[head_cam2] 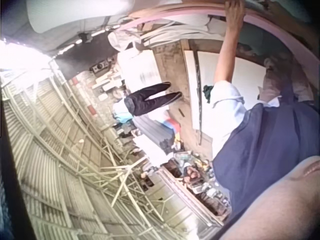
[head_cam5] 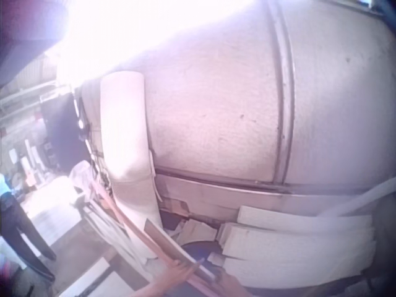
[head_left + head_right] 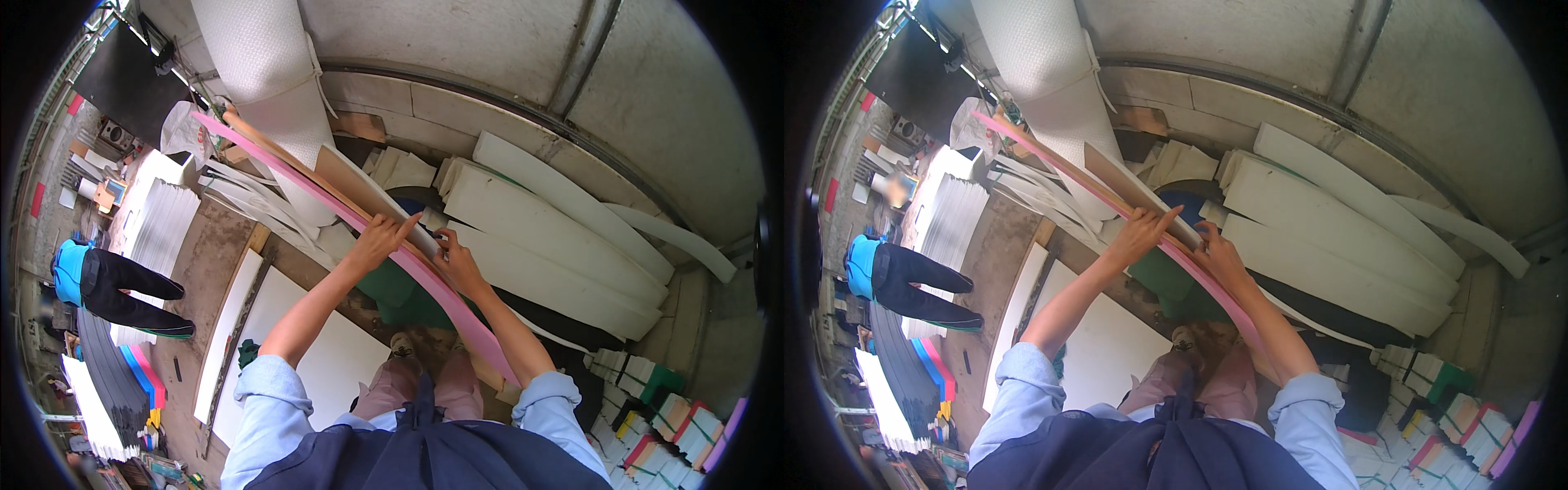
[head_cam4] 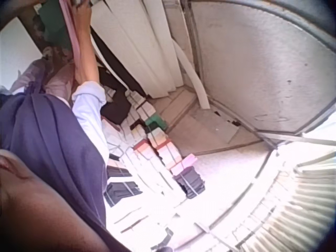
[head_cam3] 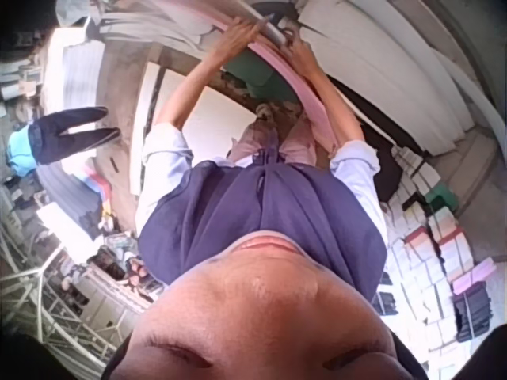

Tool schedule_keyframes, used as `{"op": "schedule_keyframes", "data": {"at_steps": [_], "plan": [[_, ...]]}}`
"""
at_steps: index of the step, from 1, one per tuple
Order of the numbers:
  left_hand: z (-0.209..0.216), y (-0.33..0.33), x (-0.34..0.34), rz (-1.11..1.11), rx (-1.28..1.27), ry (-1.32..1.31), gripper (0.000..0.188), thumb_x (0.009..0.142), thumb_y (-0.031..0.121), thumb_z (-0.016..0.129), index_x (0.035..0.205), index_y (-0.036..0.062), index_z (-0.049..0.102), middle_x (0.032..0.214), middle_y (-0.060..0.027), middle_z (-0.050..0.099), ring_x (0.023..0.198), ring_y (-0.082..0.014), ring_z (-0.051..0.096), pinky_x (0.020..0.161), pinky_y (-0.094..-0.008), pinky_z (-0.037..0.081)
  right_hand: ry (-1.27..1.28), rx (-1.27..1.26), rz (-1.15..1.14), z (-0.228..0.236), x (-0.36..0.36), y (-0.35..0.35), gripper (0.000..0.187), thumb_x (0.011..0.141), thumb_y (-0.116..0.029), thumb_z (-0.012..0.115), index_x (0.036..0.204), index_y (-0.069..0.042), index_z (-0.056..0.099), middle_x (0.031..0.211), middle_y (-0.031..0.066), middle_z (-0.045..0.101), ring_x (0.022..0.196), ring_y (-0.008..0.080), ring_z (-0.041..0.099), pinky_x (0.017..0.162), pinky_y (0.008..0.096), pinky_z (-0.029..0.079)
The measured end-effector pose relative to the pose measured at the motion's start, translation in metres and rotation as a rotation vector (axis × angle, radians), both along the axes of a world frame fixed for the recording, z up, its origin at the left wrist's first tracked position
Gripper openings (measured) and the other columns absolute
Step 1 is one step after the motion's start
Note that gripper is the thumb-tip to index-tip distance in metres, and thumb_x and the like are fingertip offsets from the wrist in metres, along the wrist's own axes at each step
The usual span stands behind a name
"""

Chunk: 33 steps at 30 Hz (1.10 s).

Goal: The person sits on the floor and stacks black and white foam sheets, then wraps and ties them with green plastic strapping. The person uses a utility knife to cut the straps and places the finished bundles on a nearby stack. The person also handles a large pink foam sheet, aligning it with a wooden frame.

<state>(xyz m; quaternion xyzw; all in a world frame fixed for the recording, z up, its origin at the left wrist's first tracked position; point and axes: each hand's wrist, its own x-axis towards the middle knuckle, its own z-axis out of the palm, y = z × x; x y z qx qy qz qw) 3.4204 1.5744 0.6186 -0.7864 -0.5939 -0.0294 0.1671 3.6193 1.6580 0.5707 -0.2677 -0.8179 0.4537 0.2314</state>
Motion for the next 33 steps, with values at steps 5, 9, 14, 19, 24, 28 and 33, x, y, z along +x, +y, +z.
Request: {"op": "schedule_keyframes", "data": {"at_steps": [5,9,14,19,24,28,33], "plan": [[-0.003,0.004,-0.008,0.032,-0.015,-0.144,0.041,0.069,0.008,0.061,0.109,0.0061,0.050,0.077,-0.0054,0.059,0.079,-0.0191,0.058,0.074,-0.0318,0.036,0.080,-0.003,-0.104,-0.020,-0.013,-0.015,0.035,0.082,-0.008,0.055,0.114,-0.004,0.042,0.099,0.0234,0.061,0.088,0.0408,0.060,0.076,0.0425,0.050],[0.004,0.001,-0.012,0.072,-0.022,-0.099,0.046,0.066,0.012,0.067,0.109,0.0076,0.050,0.078,-0.0053,0.060,0.080,-0.0189,0.058,0.074,-0.0324,0.036,0.191,0.290,-0.050,-0.028,-0.006,-0.025,0.034,0.081,-0.015,0.060,0.112,-0.005,0.048,0.109,0.0210,0.056,0.094,0.0366,0.059,0.077,0.0405,0.051],[0.005,-0.002,-0.014,0.111,-0.019,-0.120,0.052,0.062,0.016,0.072,0.109,0.0082,0.050,0.078,-0.0046,0.059,0.081,-0.0190,0.058,0.075,-0.0321,0.035,-0.055,0.465,-0.034,-0.024,0.016,-0.041,0.054,0.076,-0.021,0.067,0.124,-0.014,0.046,0.120,0.0182,0.049,0.097,0.0332,0.058,0.079,0.0400,0.051],[0.009,-0.001,-0.015,0.101,0.048,-0.088,0.048,0.063,0.010,0.068,0.108,0.0076,0.050,0.077,-0.0057,0.058,0.080,-0.0200,0.058,0.074,-0.0323,0.035,-0.342,0.588,-0.120,-0.011,0.014,-0.057,0.071,0.075,-0.020,0.068,0.137,-0.021,0.033,0.129,0.0168,0.041,0.099,0.0345,0.056,0.077,0.0394,0.052],[0.013,-0.001,-0.017,0.136,0.034,-0.158,0.045,0.064,0.007,0.066,0.107,0.0075,0.050,0.076,-0.0063,0.057,0.081,-0.0201,0.057,0.074,-0.0329,0.035,-0.359,0.527,-0.111,-0.013,0.005,-0.047,0.069,0.073,-0.018,0.069,0.133,-0.020,0.037,0.126,0.0172,0.043,0.100,0.0354,0.055,0.081,0.0419,0.050],[0.016,-0.010,-0.024,0.150,0.032,-0.125,0.049,0.063,0.012,0.070,0.107,0.0079,0.050,0.076,-0.0065,0.057,0.081,-0.0202,0.057,0.075,-0.0329,0.035,-0.287,0.511,-0.137,-0.017,-0.010,-0.050,0.059,0.071,-0.017,0.070,0.125,-0.017,0.046,0.117,0.0177,0.048,0.095,0.0348,0.057,0.078,0.0421,0.050],[0.021,-0.027,-0.040,0.195,-0.015,-0.114,0.053,0.062,0.021,0.076,0.107,0.0090,0.049,0.075,-0.0082,0.059,0.079,-0.0223,0.059,0.075,-0.0342,0.035,-0.271,0.446,-0.075,-0.012,-0.034,-0.054,0.042,0.071,-0.015,0.069,0.110,-0.012,0.053,0.102,0.0162,0.054,0.084,0.0337,0.061,0.071,0.0425,0.051]]}}
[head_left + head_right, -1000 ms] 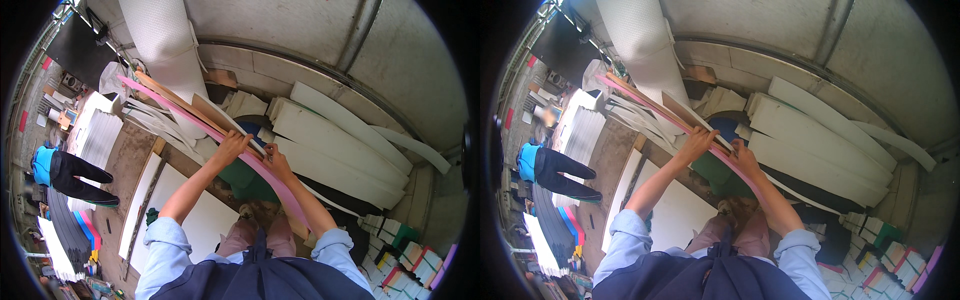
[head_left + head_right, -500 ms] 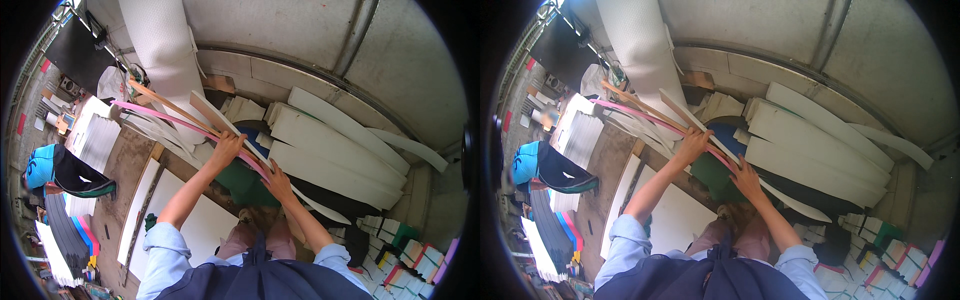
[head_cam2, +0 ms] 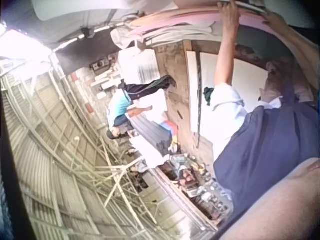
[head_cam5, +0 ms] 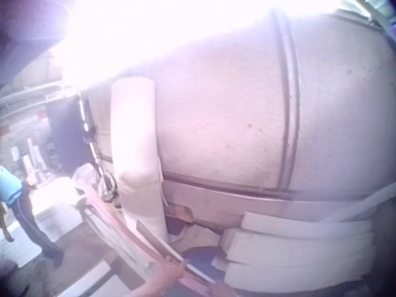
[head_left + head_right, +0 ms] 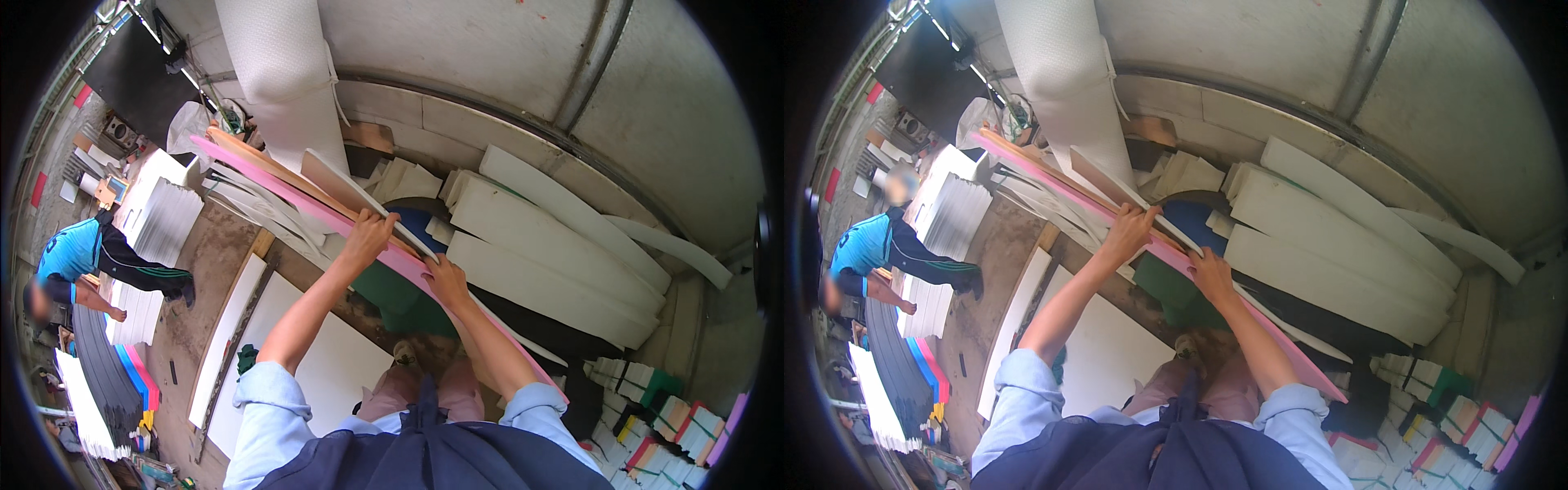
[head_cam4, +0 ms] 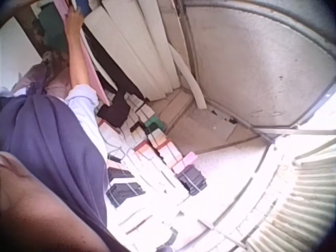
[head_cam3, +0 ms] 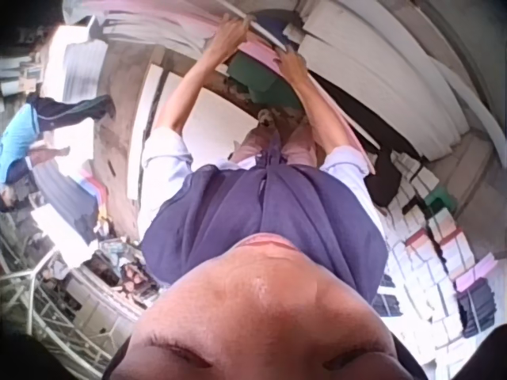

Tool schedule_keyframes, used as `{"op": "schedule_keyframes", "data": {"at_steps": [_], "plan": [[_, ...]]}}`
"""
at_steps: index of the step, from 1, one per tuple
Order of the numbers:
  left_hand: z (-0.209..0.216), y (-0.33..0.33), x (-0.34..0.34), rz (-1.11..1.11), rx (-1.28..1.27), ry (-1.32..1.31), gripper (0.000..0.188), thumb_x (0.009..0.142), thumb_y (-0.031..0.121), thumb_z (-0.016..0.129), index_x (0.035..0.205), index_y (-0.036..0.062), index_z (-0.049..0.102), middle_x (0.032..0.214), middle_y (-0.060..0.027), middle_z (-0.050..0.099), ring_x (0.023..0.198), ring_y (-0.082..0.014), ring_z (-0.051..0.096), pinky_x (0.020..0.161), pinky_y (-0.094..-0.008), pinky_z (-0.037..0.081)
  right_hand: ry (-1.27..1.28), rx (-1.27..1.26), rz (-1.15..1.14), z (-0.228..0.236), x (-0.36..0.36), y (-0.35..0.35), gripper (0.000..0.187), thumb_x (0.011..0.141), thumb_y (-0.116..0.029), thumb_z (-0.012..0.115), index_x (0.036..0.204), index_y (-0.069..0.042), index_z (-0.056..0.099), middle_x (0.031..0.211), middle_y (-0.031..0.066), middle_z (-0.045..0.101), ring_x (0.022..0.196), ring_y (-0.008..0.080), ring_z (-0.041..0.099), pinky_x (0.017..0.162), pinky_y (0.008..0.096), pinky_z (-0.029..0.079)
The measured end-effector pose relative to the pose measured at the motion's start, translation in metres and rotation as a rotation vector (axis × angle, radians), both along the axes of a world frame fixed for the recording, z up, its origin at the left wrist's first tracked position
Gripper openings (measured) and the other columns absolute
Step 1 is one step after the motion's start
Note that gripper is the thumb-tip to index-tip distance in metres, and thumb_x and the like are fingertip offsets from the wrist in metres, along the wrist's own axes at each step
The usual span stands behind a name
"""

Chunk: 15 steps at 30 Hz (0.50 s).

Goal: The person sits on the floor and stacks black and white foam sheets, then wraps and ties them with green plastic strapping. The person uses a utility knife to cut the straps and places the finished bundles on a nearby stack. The person also handles a large pink foam sheet, aligning it with a wooden frame.

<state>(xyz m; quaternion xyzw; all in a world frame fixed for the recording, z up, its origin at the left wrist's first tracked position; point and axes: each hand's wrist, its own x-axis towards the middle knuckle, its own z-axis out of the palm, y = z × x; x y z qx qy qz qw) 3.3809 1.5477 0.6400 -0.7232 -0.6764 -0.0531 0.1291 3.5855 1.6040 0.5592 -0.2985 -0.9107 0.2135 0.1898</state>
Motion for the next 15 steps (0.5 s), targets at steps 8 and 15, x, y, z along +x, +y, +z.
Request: {"op": "schedule_keyframes", "data": {"at_steps": [8,15], "plan": [[0.043,-0.014,-0.019,0.082,0.059,-0.192,0.047,0.074,0.048,0.063,0.097,0.0083,0.051,0.052,-0.0092,0.057,0.062,-0.0285,0.060,0.078,-0.0387,0.038,-0.080,0.106,0.137,0.036,-0.013,-0.004,0.031,0.073,-0.012,0.065,0.102,-0.008,0.054,0.099,0.0144,0.054,0.081,0.0332,0.062,0.070,0.0421,0.050],[0.052,-0.034,-0.053,0.171,0.349,-0.174,0.041,0.074,0.047,0.064,0.091,0.0122,0.051,0.053,-0.0066,0.058,0.054,-0.0268,0.061,0.066,-0.0371,0.046,-0.047,0.189,0.131,0.035,0.003,0.012,0.031,0.073,-0.011,0.064,0.101,-0.005,0.053,0.110,0.0124,0.058,0.080,0.0351,0.061,0.073,0.0418,0.049]]}}
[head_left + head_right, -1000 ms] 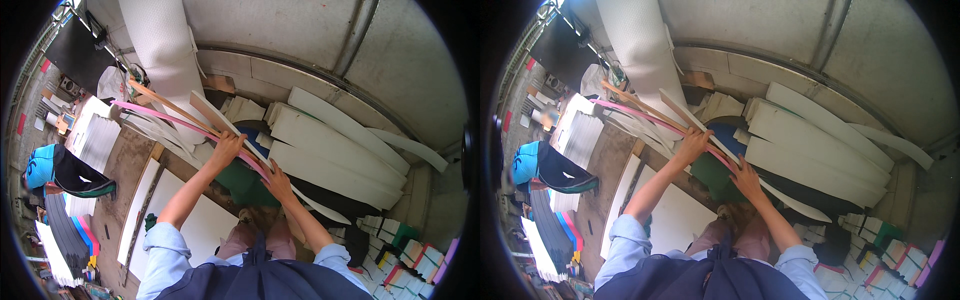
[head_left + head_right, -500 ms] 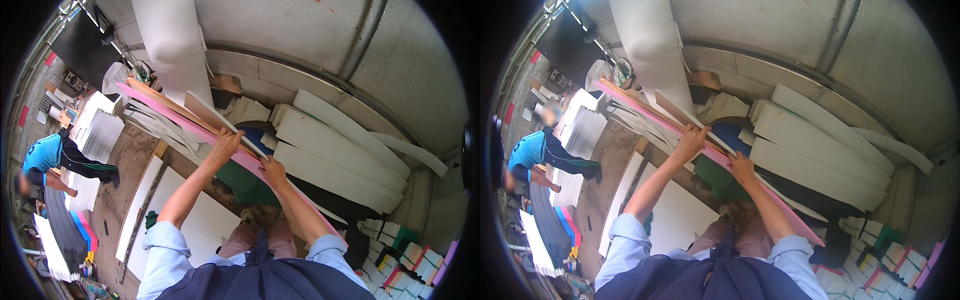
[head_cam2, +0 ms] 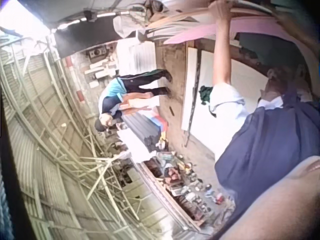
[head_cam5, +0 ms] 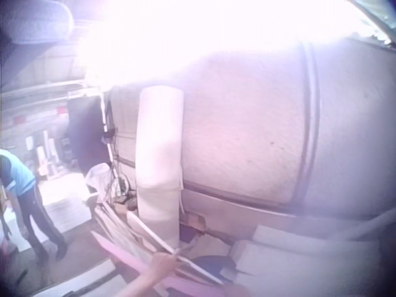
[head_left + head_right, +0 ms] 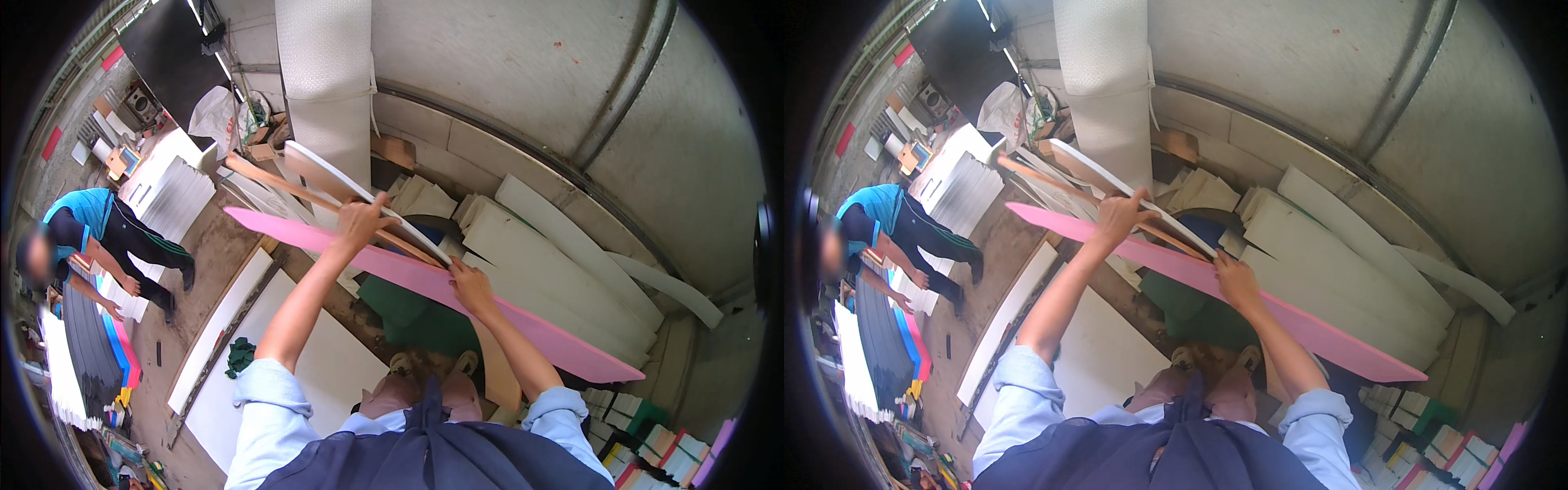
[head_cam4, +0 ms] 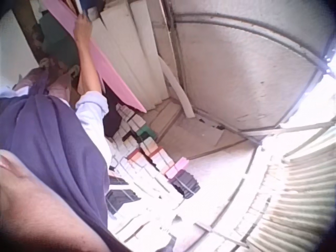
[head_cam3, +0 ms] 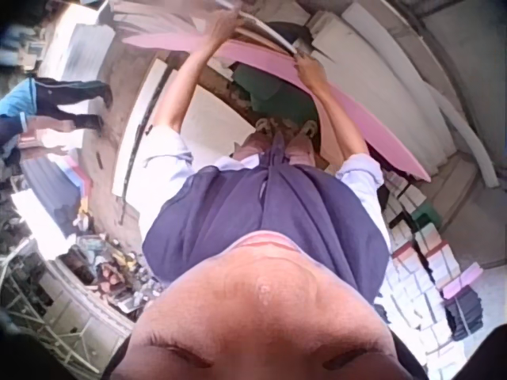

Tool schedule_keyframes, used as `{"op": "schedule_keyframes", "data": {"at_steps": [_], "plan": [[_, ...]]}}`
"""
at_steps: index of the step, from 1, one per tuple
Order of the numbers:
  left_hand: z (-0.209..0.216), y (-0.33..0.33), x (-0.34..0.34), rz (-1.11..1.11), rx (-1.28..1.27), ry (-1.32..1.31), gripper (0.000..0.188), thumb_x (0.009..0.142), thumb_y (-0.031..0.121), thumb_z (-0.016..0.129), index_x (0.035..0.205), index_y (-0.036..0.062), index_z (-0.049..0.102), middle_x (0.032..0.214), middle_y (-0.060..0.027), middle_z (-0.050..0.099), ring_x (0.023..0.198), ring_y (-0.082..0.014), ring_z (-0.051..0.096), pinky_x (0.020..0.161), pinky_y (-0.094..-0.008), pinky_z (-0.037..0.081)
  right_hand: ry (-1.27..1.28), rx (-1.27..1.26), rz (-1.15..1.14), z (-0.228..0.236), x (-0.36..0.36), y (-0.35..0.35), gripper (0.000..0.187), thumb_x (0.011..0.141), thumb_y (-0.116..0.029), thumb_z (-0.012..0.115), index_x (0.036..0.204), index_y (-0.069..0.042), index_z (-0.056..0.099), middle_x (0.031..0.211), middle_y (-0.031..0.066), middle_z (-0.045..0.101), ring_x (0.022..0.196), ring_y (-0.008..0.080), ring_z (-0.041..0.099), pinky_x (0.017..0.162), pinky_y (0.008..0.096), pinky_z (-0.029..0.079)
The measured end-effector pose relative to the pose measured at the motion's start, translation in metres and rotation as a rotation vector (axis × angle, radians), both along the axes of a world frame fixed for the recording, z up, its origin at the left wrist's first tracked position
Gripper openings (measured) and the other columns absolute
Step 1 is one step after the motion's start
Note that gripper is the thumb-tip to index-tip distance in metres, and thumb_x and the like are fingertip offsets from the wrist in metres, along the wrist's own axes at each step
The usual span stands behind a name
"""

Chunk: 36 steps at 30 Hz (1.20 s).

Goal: The person sits on the floor and stacks black and white foam sheets, then wraps and ties them with green plastic strapping. The person uses a utility knife to cut the straps and places the finished bundles on a nearby stack. The person also handles a large pink foam sheet, aligning it with a wooden frame.

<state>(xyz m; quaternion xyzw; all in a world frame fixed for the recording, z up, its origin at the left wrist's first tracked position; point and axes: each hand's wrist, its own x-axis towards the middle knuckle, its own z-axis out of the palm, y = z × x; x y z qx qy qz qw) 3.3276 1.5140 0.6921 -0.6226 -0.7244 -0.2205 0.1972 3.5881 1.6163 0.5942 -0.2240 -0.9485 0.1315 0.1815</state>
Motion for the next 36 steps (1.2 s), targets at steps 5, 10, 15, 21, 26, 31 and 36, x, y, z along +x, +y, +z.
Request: {"op": "schedule_keyframes", "data": {"at_steps": [5,10,15,21,26,31,36], "plan": [[-0.004,-0.015,-0.031,0.140,-0.101,-0.191,0.040,0.077,0.045,0.063,0.092,0.0106,0.049,0.057,-0.0077,0.061,0.058,-0.0286,0.063,0.052,-0.0378,0.047,-0.130,-0.125,-0.137,-0.015,0.035,0.008,0.028,0.074,-0.010,0.063,0.100,-0.005,0.055,0.094,0.0143,0.064,0.079,0.0351,0.061,0.074,0.0434,0.048],[-0.050,-0.002,-0.022,0.103,-0.212,-0.569,0.040,0.080,0.043,0.062,0.096,0.0092,0.048,0.059,-0.0086,0.063,0.061,-0.0284,0.063,0.059,-0.0382,0.046,-0.273,-0.115,-0.222,-0.052,0.055,0.020,0.025,0.075,-0.012,0.063,0.097,-0.005,0.053,0.087,0.0151,0.064,0.076,0.0361,0.062,0.071,0.0445,0.048],[-0.125,0.020,-0.022,0.251,-0.268,-0.592,0.038,0.080,0.041,0.062,0.094,0.0093,0.046,0.056,-0.0051,0.062,0.063,-0.0288,0.063,0.061,-0.0398,0.046,-0.325,-0.119,-0.232,-0.097,0.079,0.039,0.022,0.075,-0.012,0.063,0.092,-0.005,0.051,0.081,0.0139,0.064,0.073,0.0356,0.062,0.066,0.0460,0.049],[-0.196,0.064,-0.026,0.401,-0.214,-0.538,0.038,0.081,0.042,0.061,0.094,0.0093,0.047,0.058,-0.0049,0.063,0.067,-0.0313,0.063,0.061,-0.0401,0.046,-0.362,-0.362,-0.214,-0.152,0.102,0.094,0.025,0.074,-0.012,0.065,0.094,-0.005,0.052,0.083,0.0167,0.063,0.078,0.0371,0.059,0.068,0.0457,0.046],[-0.241,0.108,-0.051,0.489,-0.243,-0.232,0.053,0.076,0.053,0.062,0.099,0.0070,0.051,0.069,-0.0119,0.064,0.072,-0.0335,0.061,0.080,-0.0500,0.037,-0.369,-0.466,-0.160,-0.180,0.086,0.141,0.026,0.075,-0.013,0.065,0.095,-0.005,0.051,0.083,0.0180,0.062,0.079,0.0384,0.059,0.068,0.0460,0.045],[-0.264,0.152,-0.073,0.599,-0.494,0.036,0.070,0.076,0.069,0.046,0.094,0.0034,0.060,0.084,-0.0199,0.063,0.086,-0.0381,0.057,0.085,-0.0534,0.034,-0.426,-0.480,-0.118,-0.204,0.065,0.185,0.026,0.075,-0.014,0.064,0.096,-0.006,0.052,0.082,0.0183,0.062,0.079,0.0372,0.060,0.068,0.0461,0.046],[-0.315,0.188,-0.093,0.530,-0.463,0.065,0.062,0.078,0.066,0.047,0.083,0.0065,0.066,0.101,-0.0111,0.058,0.100,-0.0302,0.050,0.093,-0.0507,0.031,-0.445,-0.527,-0.084,-0.249,0.049,0.232,0.026,0.076,-0.015,0.064,0.098,-0.007,0.052,0.080,0.0177,0.063,0.079,0.0358,0.061,0.067,0.0458,0.047]]}}
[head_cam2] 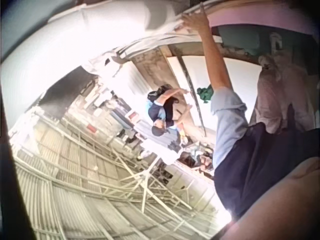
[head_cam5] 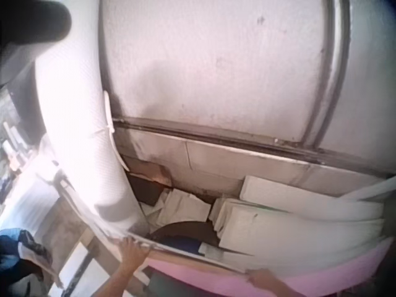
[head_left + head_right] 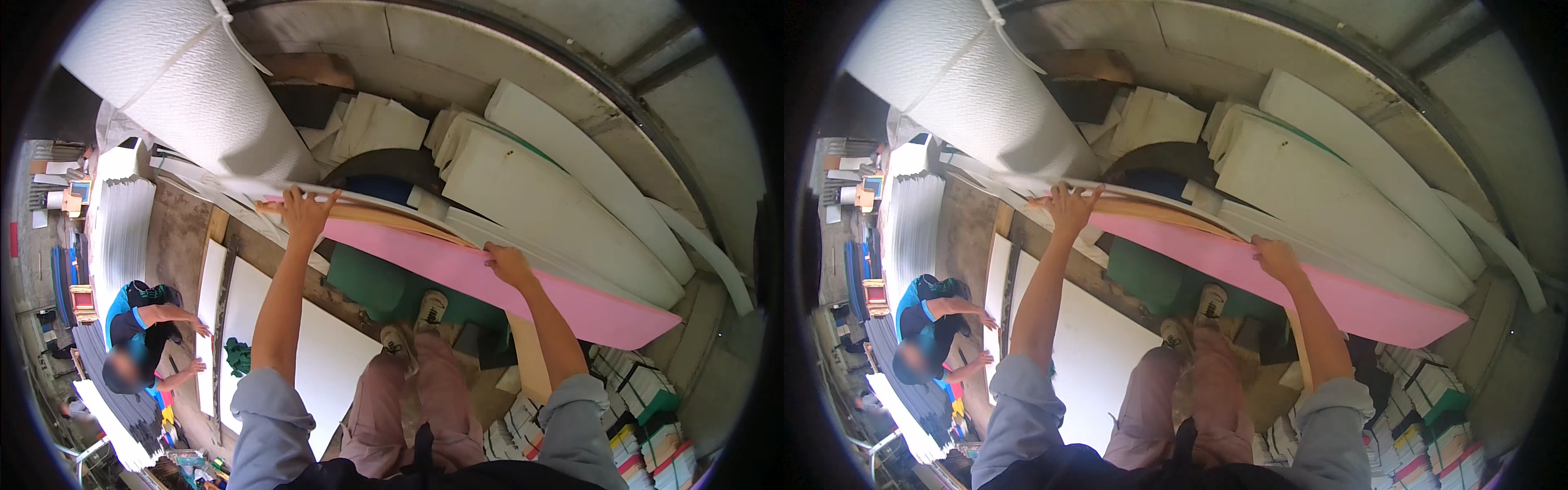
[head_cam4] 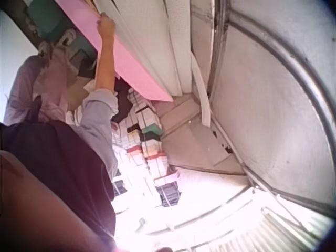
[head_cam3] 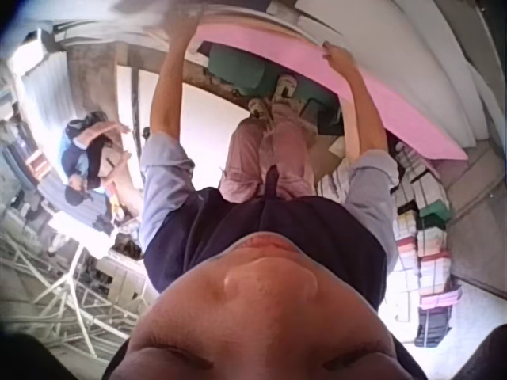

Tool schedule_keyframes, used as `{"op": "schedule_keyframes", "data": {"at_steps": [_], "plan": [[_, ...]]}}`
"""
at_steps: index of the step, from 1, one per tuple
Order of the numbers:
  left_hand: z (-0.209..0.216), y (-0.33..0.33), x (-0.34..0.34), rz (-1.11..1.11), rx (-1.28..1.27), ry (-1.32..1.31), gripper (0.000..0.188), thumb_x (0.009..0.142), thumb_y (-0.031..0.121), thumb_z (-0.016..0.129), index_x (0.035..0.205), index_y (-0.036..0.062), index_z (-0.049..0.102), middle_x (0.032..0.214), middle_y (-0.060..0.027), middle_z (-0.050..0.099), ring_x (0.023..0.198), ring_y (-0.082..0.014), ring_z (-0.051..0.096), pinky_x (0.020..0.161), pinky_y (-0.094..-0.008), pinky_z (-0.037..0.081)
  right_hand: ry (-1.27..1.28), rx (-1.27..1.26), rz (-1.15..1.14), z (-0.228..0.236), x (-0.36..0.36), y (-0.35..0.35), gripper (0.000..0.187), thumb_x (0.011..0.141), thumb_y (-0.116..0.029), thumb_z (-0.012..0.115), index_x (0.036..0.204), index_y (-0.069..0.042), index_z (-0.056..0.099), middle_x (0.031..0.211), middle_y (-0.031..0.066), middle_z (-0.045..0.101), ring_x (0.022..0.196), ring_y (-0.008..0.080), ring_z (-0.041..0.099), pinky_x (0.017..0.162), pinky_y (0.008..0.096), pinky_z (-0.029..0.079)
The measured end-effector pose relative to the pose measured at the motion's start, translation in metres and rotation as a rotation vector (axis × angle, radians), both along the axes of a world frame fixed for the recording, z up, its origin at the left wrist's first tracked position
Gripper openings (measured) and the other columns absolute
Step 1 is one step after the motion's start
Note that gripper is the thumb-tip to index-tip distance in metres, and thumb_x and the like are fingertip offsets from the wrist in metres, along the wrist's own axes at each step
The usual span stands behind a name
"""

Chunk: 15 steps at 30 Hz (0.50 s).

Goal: The person sits on the floor and stacks black and white foam sheets, then wraps and ties them with green plastic strapping. The person uses a utility knife to cut the straps and places the finished bundles on a nearby stack. The person also handles a large pink foam sheet, aligning it with a wooden frame.

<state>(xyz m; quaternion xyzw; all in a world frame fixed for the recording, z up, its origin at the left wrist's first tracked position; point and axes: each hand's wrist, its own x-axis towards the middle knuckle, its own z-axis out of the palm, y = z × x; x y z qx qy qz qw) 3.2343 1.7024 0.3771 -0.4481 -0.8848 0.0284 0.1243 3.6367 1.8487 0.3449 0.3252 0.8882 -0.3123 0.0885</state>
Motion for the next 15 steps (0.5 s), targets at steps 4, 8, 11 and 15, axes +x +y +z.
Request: {"op": "schedule_keyframes", "data": {"at_steps": [4,8,11,15], "plan": [[-0.019,0.042,0.022,-0.480,0.096,-0.307,0.033,0.075,0.042,0.064,0.085,0.0104,0.064,0.091,-0.0029,0.056,0.098,-0.0204,0.050,0.099,-0.0494,0.025,-0.072,-0.024,-0.053,-0.041,0.006,0.017,0.028,0.078,-0.018,0.063,0.100,-0.007,0.051,0.084,0.0180,0.063,0.079,0.0372,0.060,0.067,0.0463,0.047],[-0.054,0.060,0.035,-0.548,0.013,-0.219,0.031,0.070,0.028,0.071,0.089,0.0103,0.055,0.088,-0.0030,0.054,0.095,-0.0215,0.050,0.100,-0.0457,0.028,-0.053,0.057,-0.116,-0.074,0.010,0.021,0.029,0.080,-0.017,0.061,0.104,-0.008,0.050,0.084,0.0167,0.064,0.079,0.0367,0.061,0.066,0.0458,0.047],[-0.078,0.060,0.028,-0.547,0.016,-0.163,0.032,0.070,0.028,0.071,0.090,0.0101,0.054,0.090,-0.0031,0.054,0.096,-0.0215,0.049,0.101,-0.0474,0.028,-0.002,0.158,-0.121,-0.086,0.018,0.009,0.029,0.080,-0.017,0.061,0.105,-0.008,0.051,0.081,0.0153,0.064,0.077,0.0355,0.061,0.065,0.0447,0.047],[-0.095,0.049,0.011,-0.506,-0.102,-0.124,0.038,0.073,0.028,0.069,0.101,0.0110,0.049,0.103,-0.0064,0.049,0.108,-0.0227,0.044,0.105,-0.0507,0.023,-0.190,0.058,-0.053,-0.069,0.022,-0.014,0.024,0.081,-0.017,0.060,0.102,-0.008,0.054,0.080,0.0142,0.064,0.076,0.0333,0.061,0.064,0.0427,0.047]]}}
